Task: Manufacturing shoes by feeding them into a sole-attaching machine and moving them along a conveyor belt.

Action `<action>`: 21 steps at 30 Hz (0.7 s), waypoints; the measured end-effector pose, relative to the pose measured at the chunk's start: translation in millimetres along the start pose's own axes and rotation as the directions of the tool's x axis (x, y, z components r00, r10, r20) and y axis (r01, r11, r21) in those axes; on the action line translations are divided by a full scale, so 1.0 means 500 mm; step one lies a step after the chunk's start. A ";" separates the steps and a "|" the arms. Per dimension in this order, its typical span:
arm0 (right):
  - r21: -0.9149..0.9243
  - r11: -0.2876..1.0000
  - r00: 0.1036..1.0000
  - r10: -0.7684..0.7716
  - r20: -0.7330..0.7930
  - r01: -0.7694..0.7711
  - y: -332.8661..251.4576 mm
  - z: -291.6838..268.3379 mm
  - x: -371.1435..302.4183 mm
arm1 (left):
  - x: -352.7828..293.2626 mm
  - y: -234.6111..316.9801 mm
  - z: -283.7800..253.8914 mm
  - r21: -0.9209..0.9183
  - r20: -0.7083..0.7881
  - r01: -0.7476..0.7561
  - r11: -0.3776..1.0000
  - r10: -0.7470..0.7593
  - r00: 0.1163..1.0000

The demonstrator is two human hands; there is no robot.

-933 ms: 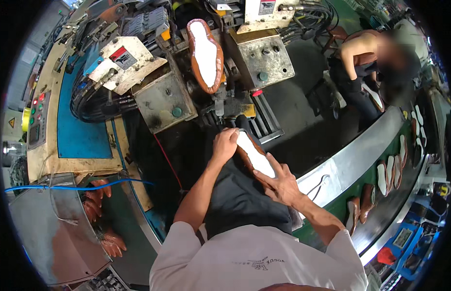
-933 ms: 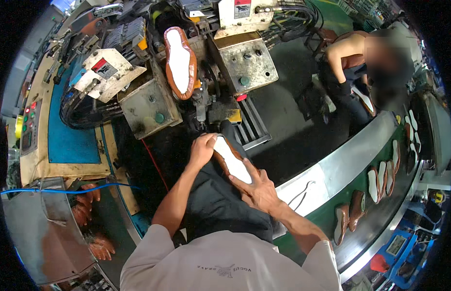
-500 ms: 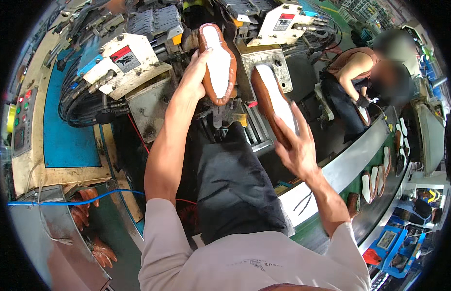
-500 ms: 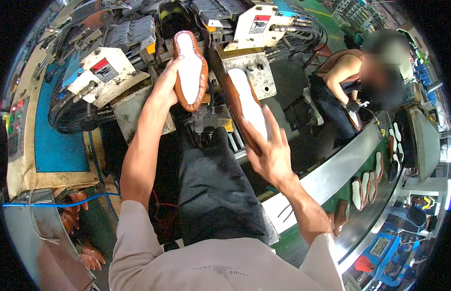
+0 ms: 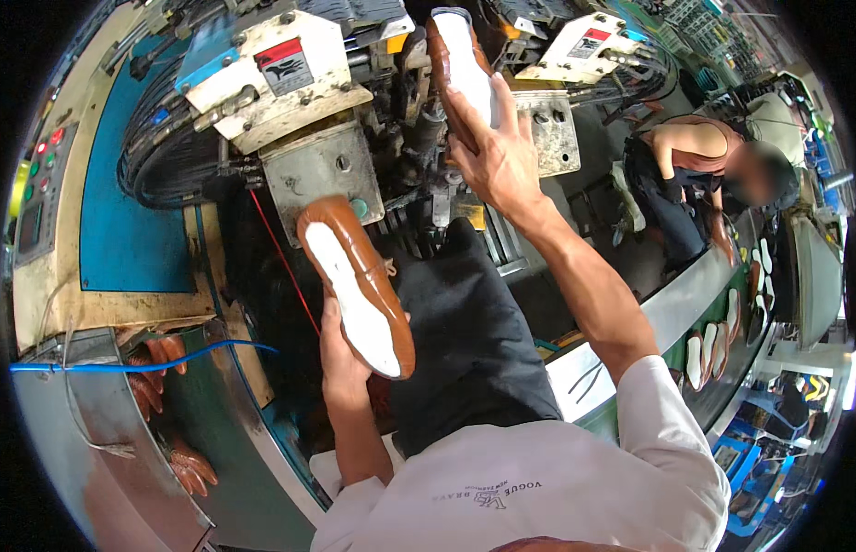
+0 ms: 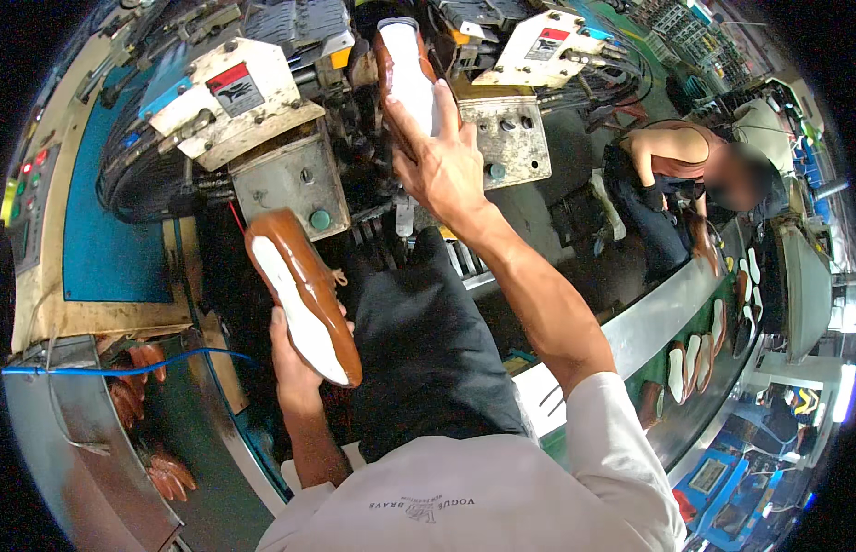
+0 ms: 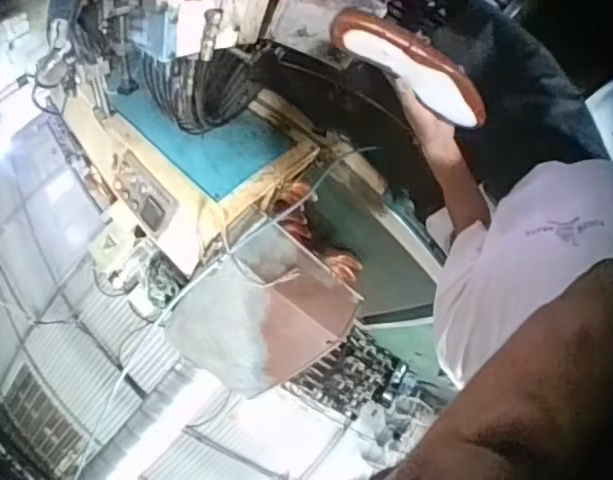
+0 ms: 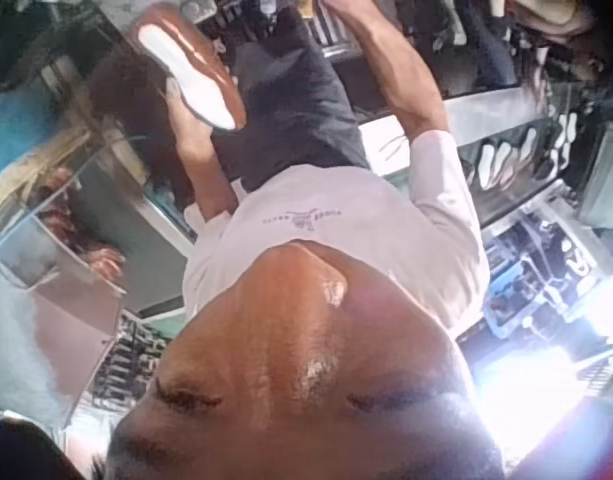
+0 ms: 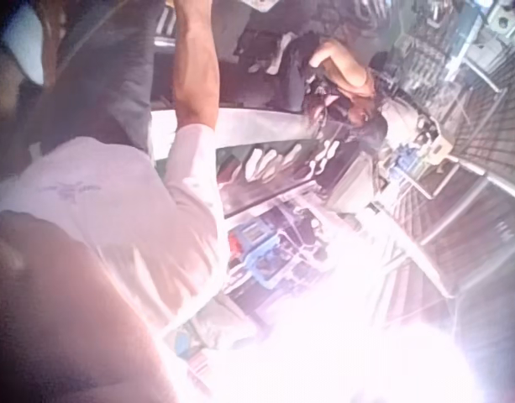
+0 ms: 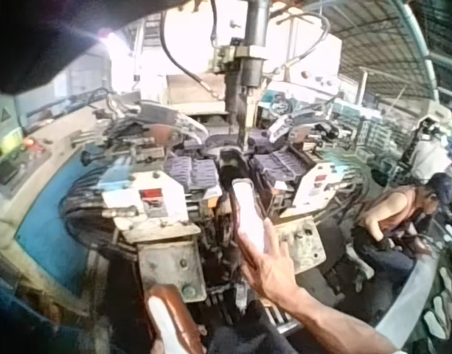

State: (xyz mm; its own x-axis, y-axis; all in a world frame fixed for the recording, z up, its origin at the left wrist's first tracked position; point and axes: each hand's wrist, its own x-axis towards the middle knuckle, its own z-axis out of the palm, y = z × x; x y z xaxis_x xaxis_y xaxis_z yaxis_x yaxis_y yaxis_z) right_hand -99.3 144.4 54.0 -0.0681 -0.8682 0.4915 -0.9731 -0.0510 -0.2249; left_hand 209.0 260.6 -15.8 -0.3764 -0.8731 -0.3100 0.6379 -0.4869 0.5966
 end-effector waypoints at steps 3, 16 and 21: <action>-0.007 0.999 0.999 0.033 0.031 -0.033 -0.003 0.020 -0.027 | -0.044 -0.047 -0.062 0.010 -0.098 -0.014 1.000 0.015 0.995; -0.073 0.974 0.959 -0.225 -0.170 0.215 0.026 0.057 -0.023 | -0.069 -0.160 -0.101 0.236 -0.175 0.104 0.966 -0.063 0.983; -0.115 0.967 0.948 -0.246 -0.201 0.227 0.034 0.079 0.077 | -0.050 -0.159 -0.055 0.360 -0.142 0.114 0.926 -0.067 0.988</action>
State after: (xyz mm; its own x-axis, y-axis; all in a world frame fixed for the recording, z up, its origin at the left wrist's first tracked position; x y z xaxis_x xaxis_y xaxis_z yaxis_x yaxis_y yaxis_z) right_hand -110.0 90.9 35.9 0.1310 -0.7117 0.6902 -0.9818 -0.1898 -0.0093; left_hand 186.1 320.2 -75.8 -0.3194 -0.8334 -0.4510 0.3061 -0.5411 0.7832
